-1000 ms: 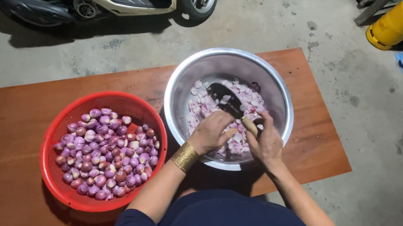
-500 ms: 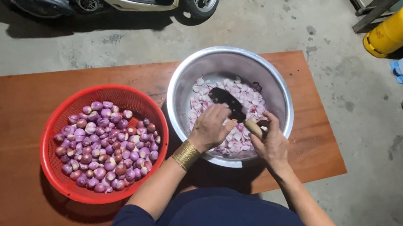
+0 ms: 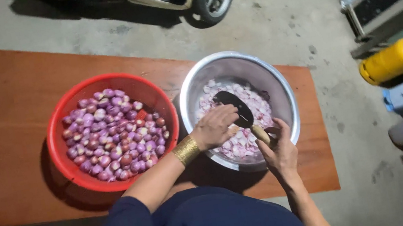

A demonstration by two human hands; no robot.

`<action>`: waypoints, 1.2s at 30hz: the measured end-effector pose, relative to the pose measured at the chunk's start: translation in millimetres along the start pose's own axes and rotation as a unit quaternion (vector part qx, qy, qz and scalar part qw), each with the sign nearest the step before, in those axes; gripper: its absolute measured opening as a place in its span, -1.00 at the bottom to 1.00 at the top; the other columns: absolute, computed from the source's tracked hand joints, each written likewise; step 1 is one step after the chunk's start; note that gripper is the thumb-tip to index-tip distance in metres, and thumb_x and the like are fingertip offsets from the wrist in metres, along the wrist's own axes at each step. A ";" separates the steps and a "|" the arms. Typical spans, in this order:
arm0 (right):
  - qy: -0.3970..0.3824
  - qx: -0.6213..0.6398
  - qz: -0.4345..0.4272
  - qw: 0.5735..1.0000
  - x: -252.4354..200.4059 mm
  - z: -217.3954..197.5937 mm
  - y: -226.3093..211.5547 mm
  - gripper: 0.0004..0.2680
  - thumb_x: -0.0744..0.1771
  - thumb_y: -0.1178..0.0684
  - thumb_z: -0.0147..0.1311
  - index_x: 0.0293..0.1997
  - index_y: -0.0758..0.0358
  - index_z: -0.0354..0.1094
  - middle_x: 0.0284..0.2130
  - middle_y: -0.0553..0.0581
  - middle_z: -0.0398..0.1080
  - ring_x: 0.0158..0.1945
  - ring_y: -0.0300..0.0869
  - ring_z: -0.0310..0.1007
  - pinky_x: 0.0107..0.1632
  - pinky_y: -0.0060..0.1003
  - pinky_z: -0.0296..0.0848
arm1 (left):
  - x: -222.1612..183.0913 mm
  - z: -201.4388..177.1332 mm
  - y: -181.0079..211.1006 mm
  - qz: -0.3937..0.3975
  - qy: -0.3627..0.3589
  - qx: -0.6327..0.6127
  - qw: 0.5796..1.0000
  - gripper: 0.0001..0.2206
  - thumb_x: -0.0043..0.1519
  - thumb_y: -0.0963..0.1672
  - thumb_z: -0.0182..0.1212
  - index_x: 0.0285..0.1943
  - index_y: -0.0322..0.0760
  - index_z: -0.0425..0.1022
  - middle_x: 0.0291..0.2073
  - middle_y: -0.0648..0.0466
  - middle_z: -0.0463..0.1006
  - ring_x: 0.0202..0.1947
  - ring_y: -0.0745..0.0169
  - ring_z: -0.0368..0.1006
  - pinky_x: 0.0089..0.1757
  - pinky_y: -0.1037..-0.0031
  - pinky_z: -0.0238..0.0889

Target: The person slices red onions into thin rings using a knife and places them into a metal bowl. They repeatedly pick up whole onions from a red basket, cut them over the bowl, and discard the ends.

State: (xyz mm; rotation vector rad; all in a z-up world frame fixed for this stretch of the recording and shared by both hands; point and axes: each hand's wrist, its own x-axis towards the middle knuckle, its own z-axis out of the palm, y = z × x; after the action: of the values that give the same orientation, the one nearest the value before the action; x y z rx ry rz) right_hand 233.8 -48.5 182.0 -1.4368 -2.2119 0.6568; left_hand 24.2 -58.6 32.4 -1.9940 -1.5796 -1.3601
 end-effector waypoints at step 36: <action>-0.167 0.512 0.218 0.814 -8.2 34.2 58.7 -0.68 0.37 0.01 0.00 0.27 0.25 0.28 -0.29 0.24 0.37 -0.59 -0.26 0.18 -0.59 -0.44 0.15 | -6.7 -203.0 -57.4 -0.565 0.098 -0.496 0.652 -0.54 0.27 -0.23 0.15 0.39 -0.32 0.32 -0.19 0.03 0.60 -0.44 0.46 0.50 -0.39 0.69 0.44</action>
State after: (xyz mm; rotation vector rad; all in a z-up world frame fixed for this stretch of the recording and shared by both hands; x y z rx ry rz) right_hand 259.5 -40.7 119.1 -1.2162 -1.2228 1.9892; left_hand -127.1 -179.9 115.7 -0.7334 -2.3141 -3.3232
